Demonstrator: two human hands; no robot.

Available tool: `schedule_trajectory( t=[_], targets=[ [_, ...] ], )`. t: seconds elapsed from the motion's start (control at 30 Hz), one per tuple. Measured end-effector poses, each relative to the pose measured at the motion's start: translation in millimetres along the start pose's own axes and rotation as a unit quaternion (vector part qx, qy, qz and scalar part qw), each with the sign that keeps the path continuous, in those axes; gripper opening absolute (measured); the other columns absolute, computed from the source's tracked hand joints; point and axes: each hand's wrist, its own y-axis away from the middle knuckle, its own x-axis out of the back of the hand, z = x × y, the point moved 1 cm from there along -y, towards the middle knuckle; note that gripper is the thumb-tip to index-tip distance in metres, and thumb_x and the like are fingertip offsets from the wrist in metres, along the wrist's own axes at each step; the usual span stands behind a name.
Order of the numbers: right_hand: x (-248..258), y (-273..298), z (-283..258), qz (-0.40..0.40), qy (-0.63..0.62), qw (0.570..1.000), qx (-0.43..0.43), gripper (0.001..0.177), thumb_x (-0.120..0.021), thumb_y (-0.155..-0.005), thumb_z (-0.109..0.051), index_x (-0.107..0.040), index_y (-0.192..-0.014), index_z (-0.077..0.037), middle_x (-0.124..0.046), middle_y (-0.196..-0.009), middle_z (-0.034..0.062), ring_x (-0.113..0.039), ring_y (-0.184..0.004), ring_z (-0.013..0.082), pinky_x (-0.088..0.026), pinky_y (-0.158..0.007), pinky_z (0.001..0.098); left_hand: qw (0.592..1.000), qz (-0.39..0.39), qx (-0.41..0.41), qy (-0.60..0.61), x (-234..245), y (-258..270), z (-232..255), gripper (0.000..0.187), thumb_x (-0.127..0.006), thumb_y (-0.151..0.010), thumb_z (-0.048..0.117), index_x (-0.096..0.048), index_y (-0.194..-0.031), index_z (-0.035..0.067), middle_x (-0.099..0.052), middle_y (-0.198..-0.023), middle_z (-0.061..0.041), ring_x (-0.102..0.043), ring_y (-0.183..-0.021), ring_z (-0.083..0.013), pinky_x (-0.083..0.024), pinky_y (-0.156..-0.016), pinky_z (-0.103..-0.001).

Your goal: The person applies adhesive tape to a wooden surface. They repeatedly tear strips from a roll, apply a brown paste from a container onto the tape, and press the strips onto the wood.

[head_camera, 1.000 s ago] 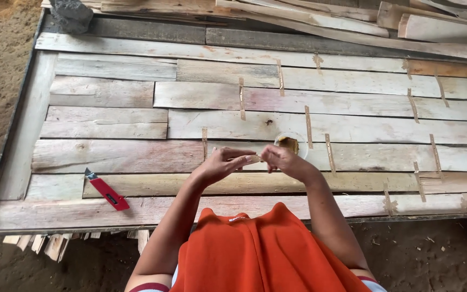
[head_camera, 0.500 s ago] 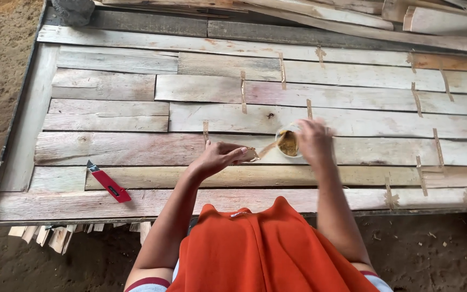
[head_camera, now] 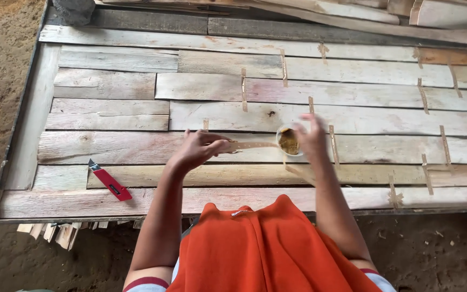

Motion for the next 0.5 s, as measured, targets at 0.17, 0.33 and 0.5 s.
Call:
schedule_trajectory(
  t=[0.17, 0.33, 0.5],
  targets=[
    [-30, 25, -83, -0.379, -0.212, 0.900, -0.043, 0.030, -0.055, -0.107, -0.033, -0.055, -0.125, -0.009, -0.064, -0.105, 0.0127, -0.062, -0.099, 0.0258, -0.054, -0.090, 0.0438, 0.999, -0.040, -0.005, 0.001, -16, -6, 31, 0.042, -0.054, -0.098, 0.045, -0.074, -0.124, 0.018, -0.076, -0.076, -0.006, -0.066, -0.105, -0.0285, 0.009, -0.119, -0.070],
    [-15, 18, -45, -0.403, -0.244, 0.879, -0.073, 0.015, -0.057, -0.105, -0.022, -0.058, -0.112, -0.008, -0.061, -0.096, 0.0079, -0.058, -0.094, 0.0207, -0.055, -0.092, 0.0394, 0.997, -0.055, 0.003, 0.048, -6, 3, 19, 0.054, -0.053, -0.098, 0.052, -0.068, -0.133, 0.014, -0.078, -0.081, -0.009, -0.068, -0.108, -0.0318, 0.016, -0.117, -0.071],
    [18, -6, 33, -0.149, 0.164, 0.964, -0.149, 0.019, -0.065, -0.097, -0.046, -0.071, -0.108, -0.031, -0.076, -0.108, 0.0005, -0.070, -0.106, 0.0314, -0.054, -0.093, 0.0490, 0.998, -0.024, 0.022, 0.054, -1, -3, -7, 0.050, -0.056, -0.096, 0.055, -0.071, -0.129, 0.021, -0.079, -0.082, -0.006, -0.069, -0.110, -0.0302, 0.014, -0.118, -0.070]
  ],
)
